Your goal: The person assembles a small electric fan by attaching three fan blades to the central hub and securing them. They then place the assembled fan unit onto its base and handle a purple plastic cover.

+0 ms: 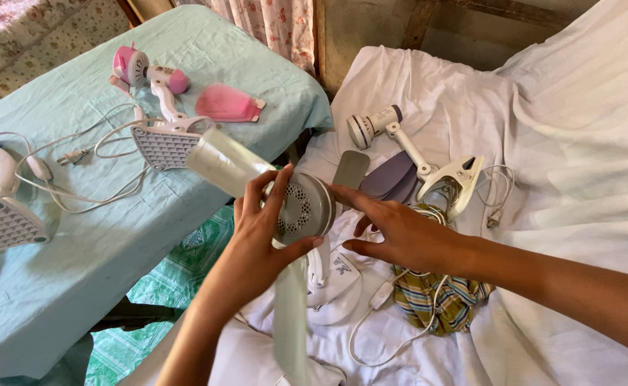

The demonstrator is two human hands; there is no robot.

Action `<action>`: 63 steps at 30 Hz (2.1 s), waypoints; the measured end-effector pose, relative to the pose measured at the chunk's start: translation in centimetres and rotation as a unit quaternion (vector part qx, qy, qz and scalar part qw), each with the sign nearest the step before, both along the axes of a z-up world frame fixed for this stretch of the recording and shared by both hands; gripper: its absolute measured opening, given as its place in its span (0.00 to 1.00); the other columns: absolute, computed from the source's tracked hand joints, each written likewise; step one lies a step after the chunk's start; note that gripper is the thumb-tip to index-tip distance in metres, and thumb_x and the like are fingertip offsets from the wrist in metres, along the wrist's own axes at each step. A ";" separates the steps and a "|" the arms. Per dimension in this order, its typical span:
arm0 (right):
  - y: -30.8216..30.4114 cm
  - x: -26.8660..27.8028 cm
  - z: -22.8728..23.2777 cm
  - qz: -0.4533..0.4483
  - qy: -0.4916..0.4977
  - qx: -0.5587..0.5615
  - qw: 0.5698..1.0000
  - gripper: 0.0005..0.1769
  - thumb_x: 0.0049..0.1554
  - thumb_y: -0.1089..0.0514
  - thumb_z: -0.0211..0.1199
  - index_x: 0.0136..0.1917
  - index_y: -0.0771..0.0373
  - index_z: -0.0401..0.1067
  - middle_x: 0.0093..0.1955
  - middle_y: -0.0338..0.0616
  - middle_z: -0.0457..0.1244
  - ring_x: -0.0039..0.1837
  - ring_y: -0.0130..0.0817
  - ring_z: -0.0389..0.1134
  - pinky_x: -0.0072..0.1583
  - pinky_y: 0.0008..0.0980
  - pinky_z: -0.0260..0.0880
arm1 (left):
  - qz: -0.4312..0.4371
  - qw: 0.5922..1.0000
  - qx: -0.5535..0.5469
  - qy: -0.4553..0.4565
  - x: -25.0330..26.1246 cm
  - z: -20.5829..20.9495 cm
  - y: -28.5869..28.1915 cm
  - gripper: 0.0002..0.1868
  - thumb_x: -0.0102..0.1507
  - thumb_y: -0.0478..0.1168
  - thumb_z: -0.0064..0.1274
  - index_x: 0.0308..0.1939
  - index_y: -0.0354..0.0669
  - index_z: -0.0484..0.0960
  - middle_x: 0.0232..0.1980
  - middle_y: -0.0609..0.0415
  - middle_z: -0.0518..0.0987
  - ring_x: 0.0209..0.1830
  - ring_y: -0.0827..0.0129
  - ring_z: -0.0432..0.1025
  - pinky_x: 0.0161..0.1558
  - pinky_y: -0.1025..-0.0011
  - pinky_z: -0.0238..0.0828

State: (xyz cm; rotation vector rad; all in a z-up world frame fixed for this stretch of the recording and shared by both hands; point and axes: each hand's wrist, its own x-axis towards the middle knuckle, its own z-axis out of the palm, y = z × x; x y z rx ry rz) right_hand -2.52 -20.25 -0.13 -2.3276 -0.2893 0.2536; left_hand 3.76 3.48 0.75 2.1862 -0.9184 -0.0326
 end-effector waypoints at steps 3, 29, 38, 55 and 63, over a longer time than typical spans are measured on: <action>0.0 0.1 -0.3 0.007 0.001 0.005 1.000 0.50 0.55 0.47 0.66 0.81 0.50 0.41 0.69 0.51 0.63 0.53 0.39 0.76 0.55 0.38 0.76 | -0.022 0.995 0.000 0.100 0.4 0.6 0.6 0.54 0.53 0.44 0.67 0.78 0.51 0.52 0.74 0.45 0.55 0.73 0.47 0.55 0.62 0.56 0.67; -0.5 0.3 -1.0 0.038 0.002 0.032 0.999 0.46 0.57 0.53 0.63 0.81 0.46 0.42 0.70 0.46 0.64 0.48 0.38 0.75 0.51 0.37 0.77 | -0.149 0.987 -0.002 0.059 1.8 2.4 2.0 0.47 0.47 0.26 0.63 0.70 0.49 0.64 0.75 0.48 0.59 0.77 0.50 0.57 0.69 0.58 0.59; -11.4 5.9 -7.8 -0.107 0.099 -0.296 0.944 0.23 0.58 0.42 0.63 0.61 0.55 0.75 0.56 0.48 0.72 0.58 0.44 0.74 0.60 0.43 0.73 | -0.034 0.996 -0.064 -0.053 0.1 -1.1 1.5 0.39 0.53 0.38 0.67 0.66 0.43 0.65 0.70 0.44 0.62 0.76 0.45 0.55 0.73 0.54 0.54; -2.6 13.5 -31.4 -0.036 -0.199 -0.315 0.927 0.25 0.54 0.66 0.54 0.65 0.61 0.73 0.76 0.42 0.56 0.74 0.39 0.59 0.67 0.46 0.61 | 0.030 0.986 -0.103 -0.124 0.5 -3.1 -0.7 0.37 0.53 0.38 0.67 0.64 0.41 0.68 0.68 0.43 0.65 0.73 0.43 0.56 0.72 0.50 0.53; -2.1 18.4 -29.5 0.060 -0.093 -0.568 0.816 0.26 0.59 0.52 0.56 0.70 0.33 0.68 0.84 0.41 0.41 0.82 0.46 0.40 0.72 0.61 0.49 | 0.034 0.986 -0.098 -0.134 -0.3 -3.2 -0.8 0.37 0.55 0.40 0.67 0.65 0.41 0.67 0.70 0.43 0.64 0.75 0.42 0.55 0.73 0.49 0.53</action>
